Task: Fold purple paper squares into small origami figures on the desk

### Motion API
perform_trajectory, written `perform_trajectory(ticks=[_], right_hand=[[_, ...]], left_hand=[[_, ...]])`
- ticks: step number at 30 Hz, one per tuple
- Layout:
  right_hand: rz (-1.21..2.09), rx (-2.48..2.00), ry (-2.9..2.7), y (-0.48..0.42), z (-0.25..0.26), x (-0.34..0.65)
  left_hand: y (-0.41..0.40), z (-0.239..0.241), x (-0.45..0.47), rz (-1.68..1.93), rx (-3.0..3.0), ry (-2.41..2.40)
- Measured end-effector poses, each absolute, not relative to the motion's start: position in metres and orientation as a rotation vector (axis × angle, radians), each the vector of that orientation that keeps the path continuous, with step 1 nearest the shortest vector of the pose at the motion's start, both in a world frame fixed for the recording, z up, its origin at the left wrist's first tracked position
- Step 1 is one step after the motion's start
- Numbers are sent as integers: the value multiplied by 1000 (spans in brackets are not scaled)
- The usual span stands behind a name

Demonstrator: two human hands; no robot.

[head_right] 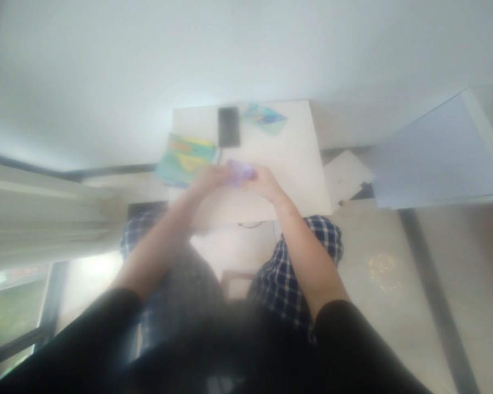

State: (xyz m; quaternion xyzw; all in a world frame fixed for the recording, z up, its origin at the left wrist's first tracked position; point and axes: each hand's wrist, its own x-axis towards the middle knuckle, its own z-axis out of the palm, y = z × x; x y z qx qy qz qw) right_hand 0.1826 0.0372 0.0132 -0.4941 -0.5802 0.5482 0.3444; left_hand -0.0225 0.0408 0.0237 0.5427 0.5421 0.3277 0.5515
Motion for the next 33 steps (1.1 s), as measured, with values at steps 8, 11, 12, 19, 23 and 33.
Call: perform_trajectory(ticks=[8,11,12,19,23,33], right_hand=[[1442,-1284,-1504,40,7,185],[1462,-1265,-1476,41,3,185],[1469,-1264,-1457,41,1,185],[1376,-1338,-1488,41,1,183],[1369,-1406,-1463,41,4,182],[1296,-1542,-1363,40,14,179]], left_hand=[[44,22,-20,760,1277,1379],[45,15,-22,774,1299,1375],[45,13,-23,774,1305,1388],[44,18,-20,734,1268,1429],[43,19,-18,711,1253,1427],[52,8,-22,579,1409,1306]])
